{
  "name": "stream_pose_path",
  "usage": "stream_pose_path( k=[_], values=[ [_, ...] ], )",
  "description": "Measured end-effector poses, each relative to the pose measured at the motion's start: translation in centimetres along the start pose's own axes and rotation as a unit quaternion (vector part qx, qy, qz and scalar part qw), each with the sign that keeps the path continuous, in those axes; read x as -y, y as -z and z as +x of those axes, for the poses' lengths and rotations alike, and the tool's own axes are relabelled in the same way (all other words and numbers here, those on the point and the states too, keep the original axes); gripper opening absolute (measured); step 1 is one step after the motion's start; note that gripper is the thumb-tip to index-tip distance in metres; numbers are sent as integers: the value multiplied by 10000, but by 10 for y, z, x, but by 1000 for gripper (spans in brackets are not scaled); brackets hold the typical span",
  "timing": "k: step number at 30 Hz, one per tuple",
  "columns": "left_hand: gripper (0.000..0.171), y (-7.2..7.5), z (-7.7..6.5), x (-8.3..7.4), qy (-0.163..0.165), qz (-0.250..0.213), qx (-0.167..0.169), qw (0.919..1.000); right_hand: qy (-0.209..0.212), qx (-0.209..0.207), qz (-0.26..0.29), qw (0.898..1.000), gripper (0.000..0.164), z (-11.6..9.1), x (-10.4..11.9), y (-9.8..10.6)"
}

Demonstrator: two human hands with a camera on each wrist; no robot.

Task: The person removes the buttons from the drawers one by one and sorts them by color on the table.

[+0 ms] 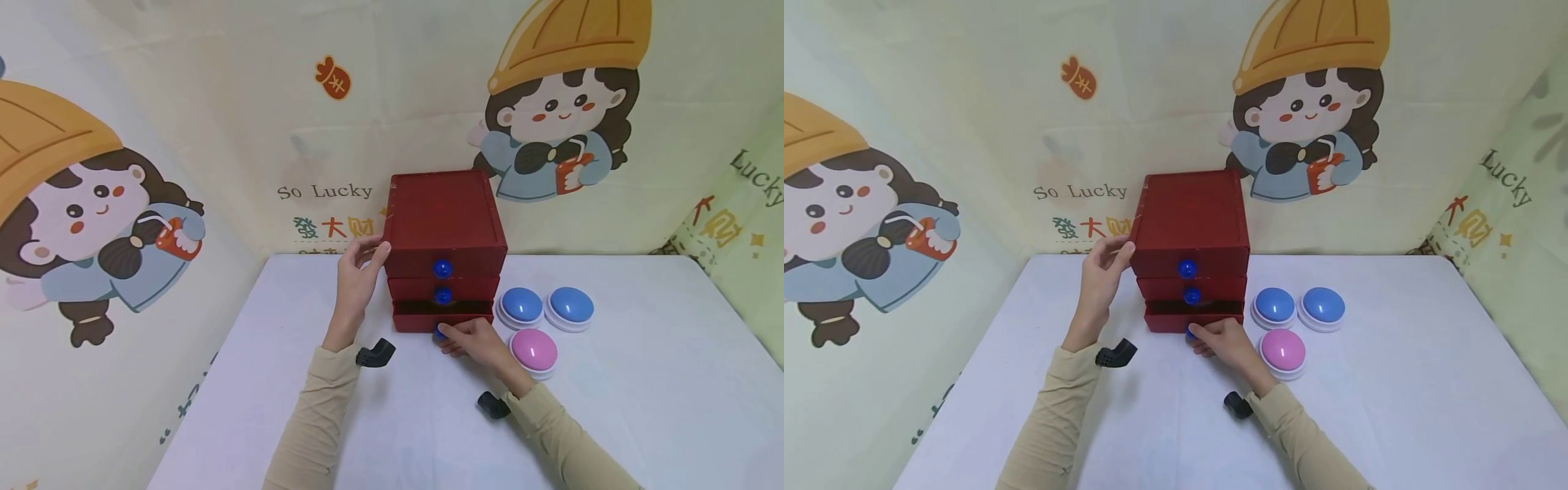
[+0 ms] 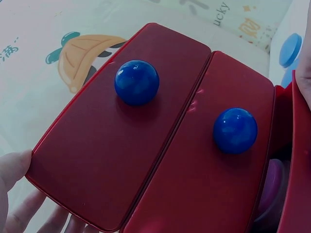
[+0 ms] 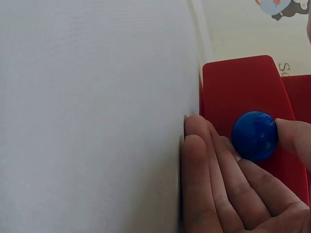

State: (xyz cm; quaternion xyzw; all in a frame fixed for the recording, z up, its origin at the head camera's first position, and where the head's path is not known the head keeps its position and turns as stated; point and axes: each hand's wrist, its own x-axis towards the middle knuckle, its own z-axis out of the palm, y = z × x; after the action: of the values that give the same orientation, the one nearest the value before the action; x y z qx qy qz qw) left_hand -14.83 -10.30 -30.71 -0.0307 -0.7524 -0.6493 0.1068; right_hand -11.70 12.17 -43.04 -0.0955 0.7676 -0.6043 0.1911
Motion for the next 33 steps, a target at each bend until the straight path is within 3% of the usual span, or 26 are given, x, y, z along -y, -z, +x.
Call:
stream_pose_path(
  k=[3, 28, 33],
  values=[
    [37, 1, 0, 0, -37, -24, -2, 10000, 9, -52, 10, 10000, 42, 6, -15, -1],
    [37, 1, -1, -2, -32, -44, 4, 10000, -243, -69, 3, 9997, 43, -6, -19, -5],
    [37, 1, -2, -3, 35, -41, 8, 10000, -126, -13, -49, 9999, 45, -7, -19, -5]
  ],
)
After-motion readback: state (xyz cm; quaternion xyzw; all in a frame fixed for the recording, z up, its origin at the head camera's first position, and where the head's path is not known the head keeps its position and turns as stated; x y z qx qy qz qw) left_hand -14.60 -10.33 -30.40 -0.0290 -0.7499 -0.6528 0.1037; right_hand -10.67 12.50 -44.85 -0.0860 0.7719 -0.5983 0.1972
